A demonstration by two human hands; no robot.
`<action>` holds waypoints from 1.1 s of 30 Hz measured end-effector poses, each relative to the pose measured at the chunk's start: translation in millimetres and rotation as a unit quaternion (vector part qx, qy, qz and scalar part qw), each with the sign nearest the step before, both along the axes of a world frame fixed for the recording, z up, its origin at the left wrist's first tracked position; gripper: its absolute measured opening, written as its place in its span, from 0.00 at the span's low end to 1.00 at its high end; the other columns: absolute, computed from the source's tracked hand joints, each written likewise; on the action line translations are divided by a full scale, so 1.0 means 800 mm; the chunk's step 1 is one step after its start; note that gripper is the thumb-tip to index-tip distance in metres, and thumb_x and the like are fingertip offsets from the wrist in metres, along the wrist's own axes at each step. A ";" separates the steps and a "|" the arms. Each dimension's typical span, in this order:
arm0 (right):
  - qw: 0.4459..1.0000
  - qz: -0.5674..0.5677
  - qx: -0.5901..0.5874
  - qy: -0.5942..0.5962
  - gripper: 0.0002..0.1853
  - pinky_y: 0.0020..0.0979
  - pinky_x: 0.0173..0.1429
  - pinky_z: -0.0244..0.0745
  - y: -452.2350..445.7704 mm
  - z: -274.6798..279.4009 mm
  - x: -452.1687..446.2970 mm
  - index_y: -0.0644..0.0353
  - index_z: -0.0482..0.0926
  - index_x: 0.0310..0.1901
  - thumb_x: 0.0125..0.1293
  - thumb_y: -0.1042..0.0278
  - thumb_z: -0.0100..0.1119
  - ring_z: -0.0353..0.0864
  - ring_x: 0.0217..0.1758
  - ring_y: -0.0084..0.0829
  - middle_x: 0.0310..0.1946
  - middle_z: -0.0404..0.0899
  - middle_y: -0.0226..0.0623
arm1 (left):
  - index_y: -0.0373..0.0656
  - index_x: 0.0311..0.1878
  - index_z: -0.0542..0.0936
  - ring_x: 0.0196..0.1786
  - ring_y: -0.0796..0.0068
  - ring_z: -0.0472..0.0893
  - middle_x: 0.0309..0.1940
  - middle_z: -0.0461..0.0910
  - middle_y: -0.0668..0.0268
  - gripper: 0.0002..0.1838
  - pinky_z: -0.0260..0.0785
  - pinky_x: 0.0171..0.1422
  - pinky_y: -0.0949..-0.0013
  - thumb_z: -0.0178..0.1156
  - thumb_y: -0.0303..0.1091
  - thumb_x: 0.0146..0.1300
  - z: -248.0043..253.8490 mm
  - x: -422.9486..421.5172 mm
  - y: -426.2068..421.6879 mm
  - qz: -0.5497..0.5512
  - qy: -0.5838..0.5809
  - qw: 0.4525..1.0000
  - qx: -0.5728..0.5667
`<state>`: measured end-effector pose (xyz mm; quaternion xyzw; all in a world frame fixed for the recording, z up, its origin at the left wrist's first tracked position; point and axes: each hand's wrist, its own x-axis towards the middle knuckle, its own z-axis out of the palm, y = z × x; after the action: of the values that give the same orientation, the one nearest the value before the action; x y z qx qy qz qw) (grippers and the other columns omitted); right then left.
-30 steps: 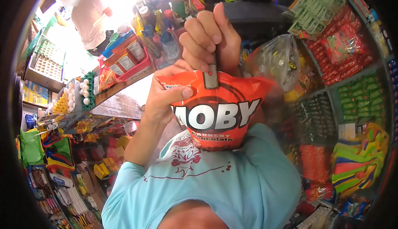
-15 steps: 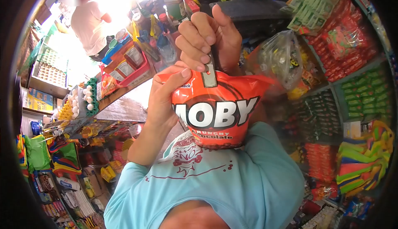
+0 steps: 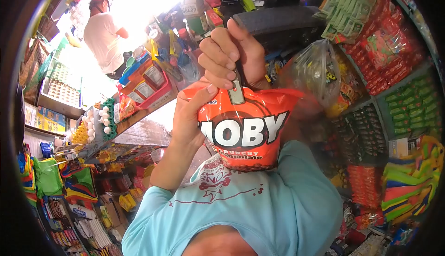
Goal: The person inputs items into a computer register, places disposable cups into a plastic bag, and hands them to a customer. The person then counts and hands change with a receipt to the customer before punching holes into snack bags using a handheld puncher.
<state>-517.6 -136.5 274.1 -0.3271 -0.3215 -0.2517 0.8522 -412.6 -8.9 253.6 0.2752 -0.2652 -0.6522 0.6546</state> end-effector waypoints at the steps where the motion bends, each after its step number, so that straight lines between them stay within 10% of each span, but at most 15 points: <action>1: 1.000 0.004 0.014 -0.004 0.29 0.26 0.21 0.72 0.000 -0.002 -0.001 0.56 0.64 0.24 0.82 0.47 0.33 0.65 0.22 0.24 0.22 0.62 0.31 | 0.31 0.38 0.83 0.41 0.78 0.81 0.42 0.80 0.67 0.03 0.74 0.47 0.73 0.63 0.22 0.64 -0.001 0.001 -0.001 -0.003 -0.003 1.000 -0.002; 12: 0.965 -0.240 -0.048 -0.090 0.33 0.30 0.30 0.72 0.005 0.007 -0.021 0.56 0.62 0.20 0.82 0.42 0.27 0.64 0.21 0.28 0.22 0.63 0.32 | 0.33 0.38 0.83 0.42 0.80 0.80 0.42 0.78 0.68 0.05 0.72 0.49 0.73 0.65 0.27 0.64 0.000 -0.001 -0.007 -0.011 0.037 0.999 0.006; 33: 0.977 -0.080 -0.011 0.196 0.35 0.24 0.11 0.58 -0.027 -0.011 -0.042 0.50 0.54 0.13 0.82 0.43 0.31 0.55 0.10 0.21 0.12 0.54 0.26 | 0.30 0.39 0.87 0.51 0.71 0.78 0.43 0.85 0.57 0.06 0.73 0.57 0.68 0.65 0.21 0.61 -0.016 0.002 -0.060 -0.057 -0.203 0.971 -0.117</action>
<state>-551.3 -158.4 265.2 -0.4038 -0.1234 -0.2470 0.8722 -410.7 -56.9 240.6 0.3076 -0.4820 -0.5837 0.5765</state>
